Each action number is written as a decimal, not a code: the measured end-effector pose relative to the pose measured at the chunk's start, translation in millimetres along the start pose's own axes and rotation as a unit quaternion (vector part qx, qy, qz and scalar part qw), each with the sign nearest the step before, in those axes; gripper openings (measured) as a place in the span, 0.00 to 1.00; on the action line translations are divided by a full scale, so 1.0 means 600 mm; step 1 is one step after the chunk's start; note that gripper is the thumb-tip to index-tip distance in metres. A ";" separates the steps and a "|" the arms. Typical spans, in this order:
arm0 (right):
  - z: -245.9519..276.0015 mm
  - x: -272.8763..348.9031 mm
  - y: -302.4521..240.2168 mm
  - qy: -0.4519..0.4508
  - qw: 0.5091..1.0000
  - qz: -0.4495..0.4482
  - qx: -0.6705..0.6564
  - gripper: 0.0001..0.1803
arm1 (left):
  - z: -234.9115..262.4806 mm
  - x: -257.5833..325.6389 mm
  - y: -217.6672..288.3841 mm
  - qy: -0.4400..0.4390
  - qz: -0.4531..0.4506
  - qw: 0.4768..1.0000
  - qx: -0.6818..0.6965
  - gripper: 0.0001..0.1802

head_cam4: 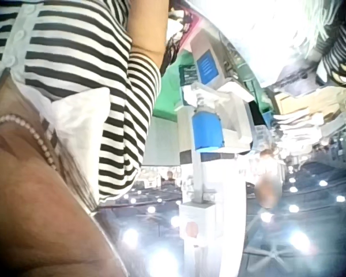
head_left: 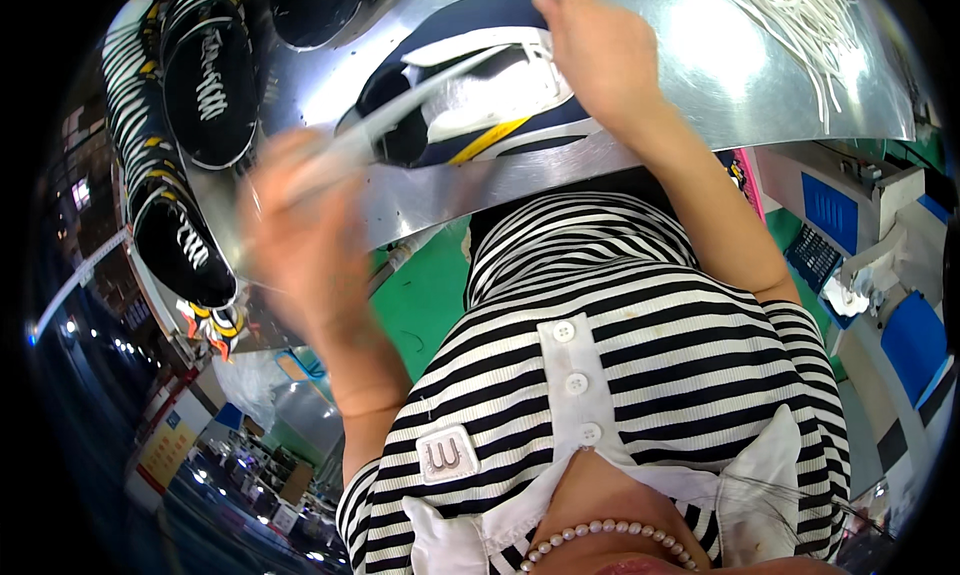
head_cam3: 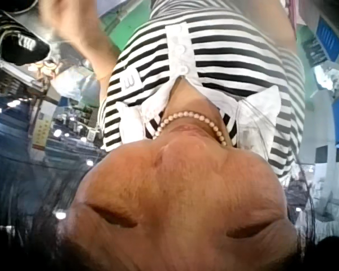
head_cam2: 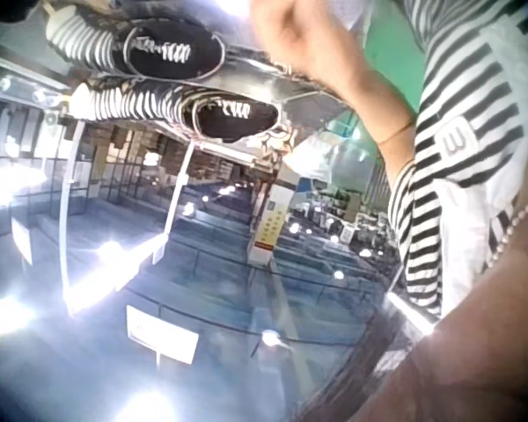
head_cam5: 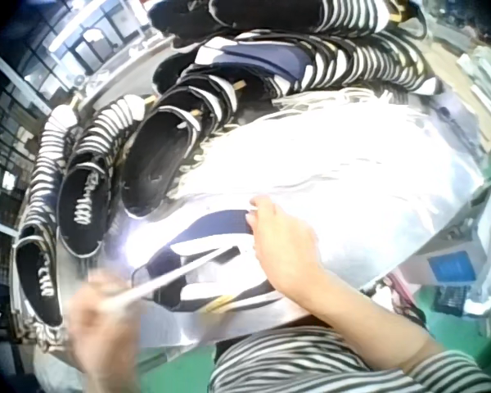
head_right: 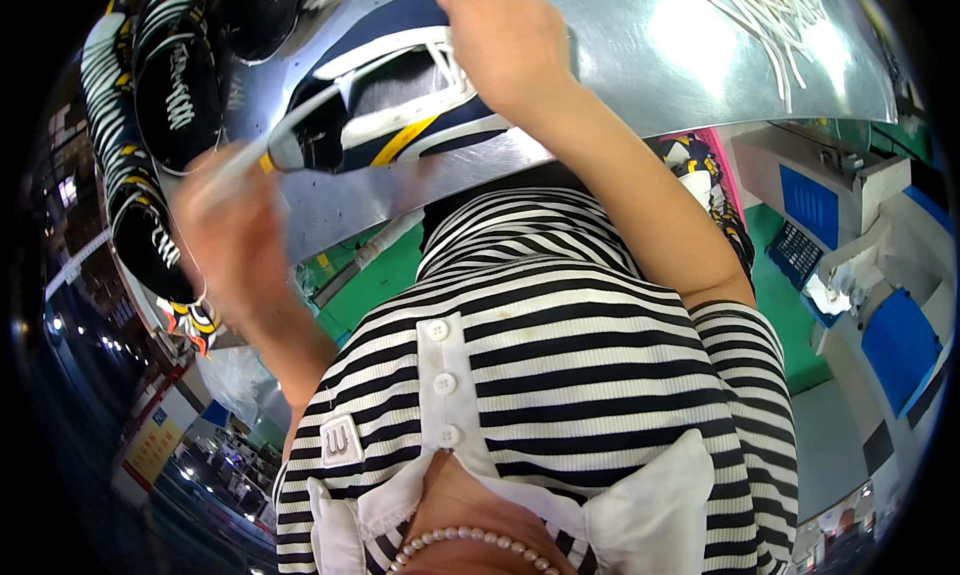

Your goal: The person laces a blue and white sneaker by threading white shoelaces through the eyelets using a small metal tool. They repeatedly pull the laces tight and adjust the shoe on the metal workbench.

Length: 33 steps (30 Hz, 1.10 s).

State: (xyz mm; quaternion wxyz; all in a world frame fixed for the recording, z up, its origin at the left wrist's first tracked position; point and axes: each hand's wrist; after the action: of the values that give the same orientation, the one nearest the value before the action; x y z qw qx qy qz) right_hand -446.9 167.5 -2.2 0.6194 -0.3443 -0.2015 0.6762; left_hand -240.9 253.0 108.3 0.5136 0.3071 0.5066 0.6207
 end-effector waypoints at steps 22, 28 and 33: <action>0.055 0.095 -0.020 -0.167 0.951 -0.033 -0.257 0.12 | -0.095 -0.038 -0.084 -0.184 -0.108 0.917 -0.337 0.19; 0.044 0.082 -0.042 -0.164 0.942 -0.091 -0.278 0.11 | -0.102 -0.031 -0.110 -0.192 -0.227 0.918 -0.262 0.15; 0.028 0.067 -0.031 -0.192 0.950 -0.068 -0.236 0.10 | -0.100 -0.031 -0.118 -0.205 -0.232 0.914 -0.261 0.12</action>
State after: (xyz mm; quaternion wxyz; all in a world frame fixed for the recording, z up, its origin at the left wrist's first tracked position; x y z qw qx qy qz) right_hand -445.7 212.0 13.8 0.5144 -0.3303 -0.4932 0.6189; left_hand -266.4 213.8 26.3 0.7979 0.1565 0.2667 0.5175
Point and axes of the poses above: each hand's wrist, its own x-axis away from the middle knuckle, its own z-axis out of the back of the hand, y = z × x, and after that the axes turned 7 degrees about -x, right-handed
